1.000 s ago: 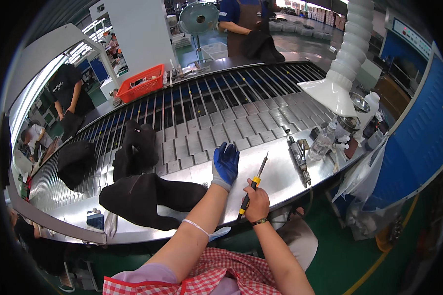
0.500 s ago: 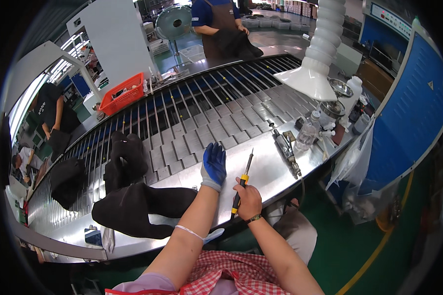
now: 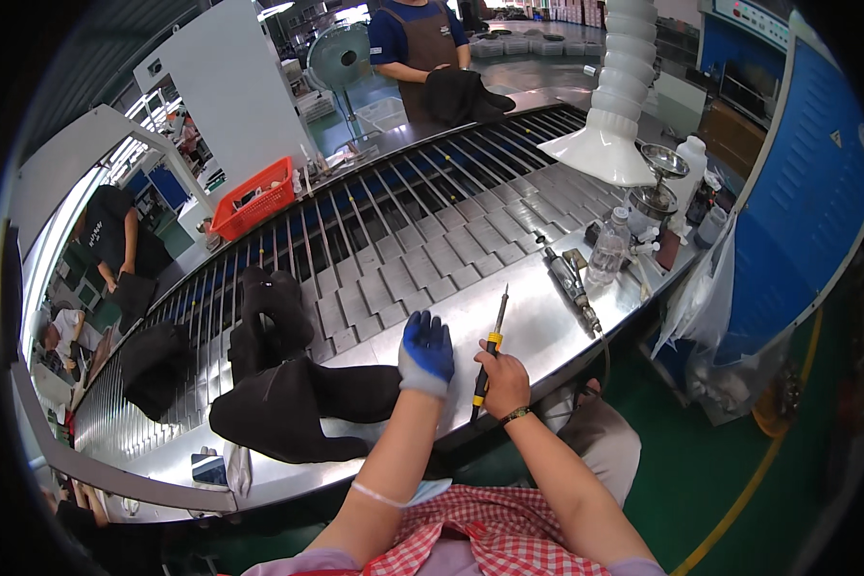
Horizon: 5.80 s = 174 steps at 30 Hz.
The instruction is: The person uses a soldering iron to apply heat to the sole of a black boot held in their left hand. They work on multiple boots sequentially, moving them along a metal conveyor belt in a factory setting. The person also uses a pneumatic tool on the boot soles during the process.
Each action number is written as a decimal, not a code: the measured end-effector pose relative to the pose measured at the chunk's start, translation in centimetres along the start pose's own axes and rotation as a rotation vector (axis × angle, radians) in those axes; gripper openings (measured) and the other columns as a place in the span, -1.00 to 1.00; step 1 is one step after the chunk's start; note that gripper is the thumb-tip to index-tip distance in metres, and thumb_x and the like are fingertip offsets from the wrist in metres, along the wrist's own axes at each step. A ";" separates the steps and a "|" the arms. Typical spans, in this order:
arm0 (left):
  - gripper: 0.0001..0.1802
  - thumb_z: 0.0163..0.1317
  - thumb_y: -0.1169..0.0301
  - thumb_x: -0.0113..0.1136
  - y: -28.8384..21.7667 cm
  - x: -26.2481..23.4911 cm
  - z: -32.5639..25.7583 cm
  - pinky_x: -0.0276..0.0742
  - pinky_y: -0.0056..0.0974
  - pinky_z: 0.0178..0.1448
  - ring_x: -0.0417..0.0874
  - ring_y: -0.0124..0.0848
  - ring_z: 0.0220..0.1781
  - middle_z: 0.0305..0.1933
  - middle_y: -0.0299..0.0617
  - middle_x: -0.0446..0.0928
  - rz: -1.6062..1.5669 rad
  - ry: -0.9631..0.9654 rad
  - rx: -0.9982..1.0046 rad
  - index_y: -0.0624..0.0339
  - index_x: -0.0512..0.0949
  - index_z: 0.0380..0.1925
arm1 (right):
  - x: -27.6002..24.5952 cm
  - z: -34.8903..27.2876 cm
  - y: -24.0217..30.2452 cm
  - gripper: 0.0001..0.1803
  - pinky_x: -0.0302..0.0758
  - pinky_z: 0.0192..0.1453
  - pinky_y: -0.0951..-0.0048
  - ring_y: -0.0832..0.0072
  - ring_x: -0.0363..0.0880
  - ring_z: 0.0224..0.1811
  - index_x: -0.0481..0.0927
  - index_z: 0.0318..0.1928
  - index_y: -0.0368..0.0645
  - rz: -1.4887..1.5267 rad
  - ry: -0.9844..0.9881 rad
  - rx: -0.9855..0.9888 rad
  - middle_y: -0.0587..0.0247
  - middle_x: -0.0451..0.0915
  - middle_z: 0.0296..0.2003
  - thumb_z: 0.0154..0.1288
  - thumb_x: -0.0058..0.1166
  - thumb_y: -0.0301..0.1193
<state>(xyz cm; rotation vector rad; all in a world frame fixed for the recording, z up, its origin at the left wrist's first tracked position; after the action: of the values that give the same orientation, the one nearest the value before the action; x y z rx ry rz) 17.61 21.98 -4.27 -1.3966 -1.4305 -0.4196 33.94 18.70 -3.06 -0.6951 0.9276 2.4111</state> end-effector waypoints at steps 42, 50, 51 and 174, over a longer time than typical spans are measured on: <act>-0.15 0.11 0.31 0.42 -36.3 1.6 -14.0 0.33 -0.07 0.42 0.45 -0.07 0.33 0.36 0.09 0.36 1.612 0.031 1.473 0.31 0.24 0.36 | -0.6 0.0 1.1 -0.54 0.47 -0.12 0.10 0.05 0.57 -0.25 0.49 -0.06 -0.01 0.079 -0.027 0.057 0.16 0.68 -0.06 -0.02 0.08 -0.69; -0.19 0.05 0.62 0.35 -36.2 -12.3 -8.2 0.56 -0.21 0.26 0.53 -0.32 0.23 0.31 -0.08 0.41 1.241 0.246 0.221 0.25 0.25 0.35 | -0.3 0.0 1.2 -0.59 0.47 -0.17 0.11 0.07 0.57 -0.32 0.50 -0.08 -0.03 0.081 -0.055 0.032 0.15 0.69 -0.10 0.01 0.12 -0.64; -0.17 -0.01 0.66 0.38 -36.1 -11.6 -8.0 0.61 -0.22 0.19 0.58 -0.31 0.17 0.27 -0.07 0.45 1.357 0.213 0.163 0.26 0.28 0.33 | -0.4 0.1 0.9 -0.60 0.48 -0.18 0.11 0.08 0.57 -0.32 0.50 -0.08 -0.03 0.077 -0.061 0.028 0.16 0.69 -0.09 0.01 0.13 -0.62; -0.50 0.43 0.48 0.07 -23.7 -4.1 -23.8 0.33 -0.21 0.43 0.44 -0.30 0.34 0.35 -0.08 0.40 0.619 0.047 0.574 0.31 0.29 0.34 | -7.2 0.8 6.0 -0.73 0.62 -0.26 0.46 0.30 0.73 -0.34 0.63 -0.15 -0.09 0.210 -0.144 0.042 -0.04 0.72 -0.21 0.14 0.28 -0.65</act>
<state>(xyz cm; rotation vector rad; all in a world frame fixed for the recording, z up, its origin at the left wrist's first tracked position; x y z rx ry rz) 5.77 -5.74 11.16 -1.2487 -0.9036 0.3344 35.76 13.61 4.60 -0.4204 1.0322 2.5760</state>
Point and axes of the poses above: each hand's wrist, its own z-axis towards the middle knuckle, its own x-axis out of the palm, y = z × x, the point moved 6 cm from there along z, towards the middle knuckle
